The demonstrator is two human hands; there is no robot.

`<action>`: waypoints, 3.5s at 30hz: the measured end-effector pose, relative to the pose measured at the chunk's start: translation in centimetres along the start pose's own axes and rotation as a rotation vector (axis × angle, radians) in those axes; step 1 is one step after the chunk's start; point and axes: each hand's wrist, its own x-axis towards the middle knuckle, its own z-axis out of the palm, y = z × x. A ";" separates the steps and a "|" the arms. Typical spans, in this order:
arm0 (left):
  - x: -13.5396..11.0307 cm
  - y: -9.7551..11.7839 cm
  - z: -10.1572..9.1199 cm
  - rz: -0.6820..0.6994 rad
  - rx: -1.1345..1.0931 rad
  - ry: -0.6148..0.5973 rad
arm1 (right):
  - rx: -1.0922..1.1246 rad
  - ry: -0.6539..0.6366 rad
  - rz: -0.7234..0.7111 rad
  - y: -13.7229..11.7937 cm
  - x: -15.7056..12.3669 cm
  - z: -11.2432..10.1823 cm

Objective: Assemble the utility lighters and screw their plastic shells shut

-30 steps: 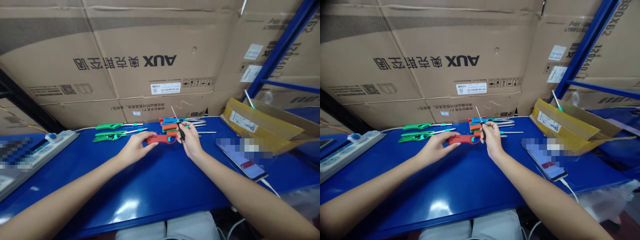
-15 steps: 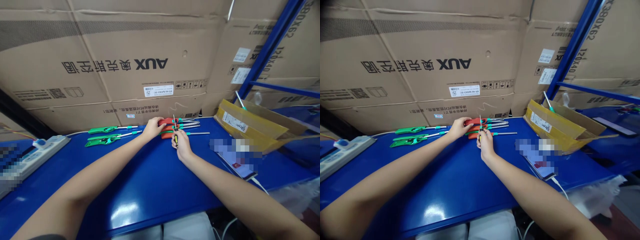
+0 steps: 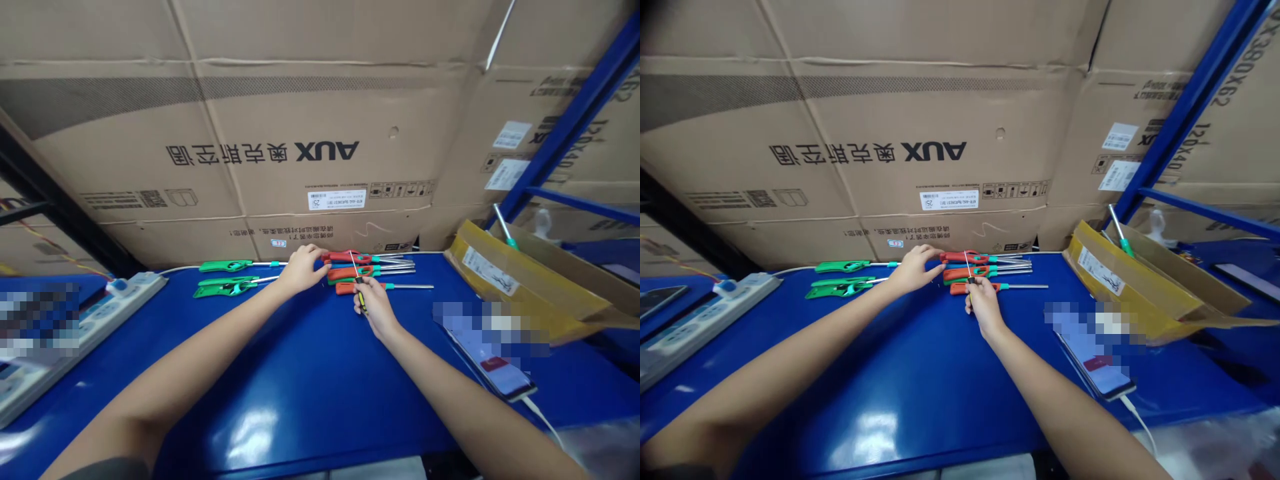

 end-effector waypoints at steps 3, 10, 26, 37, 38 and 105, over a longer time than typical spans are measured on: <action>-3.8 -3.4 -3.3 -0.047 0.036 -0.056 | -0.179 -0.125 -0.055 -0.1 0.1 -0.5; -12.8 -11.1 -7.3 -0.313 0.169 -0.122 | -0.765 -0.341 -0.398 -2.8 -1.9 -1.1; -14.6 -13.7 -9.8 -0.363 0.005 -0.346 | -1.493 -0.263 -0.478 -4.5 -3.4 -0.7; -15.7 -10.1 -13.4 -0.398 -0.154 -0.653 | -1.356 -0.216 -0.621 -4.1 -3.5 -0.5; -15.8 -9.6 -13.5 -0.394 -0.159 -0.677 | -1.330 -0.227 -0.649 -4.2 -3.6 -0.4; -15.1 0.3 -2.8 0.104 -0.381 0.009 | -1.243 -0.816 -0.475 -6.2 -5.8 -0.3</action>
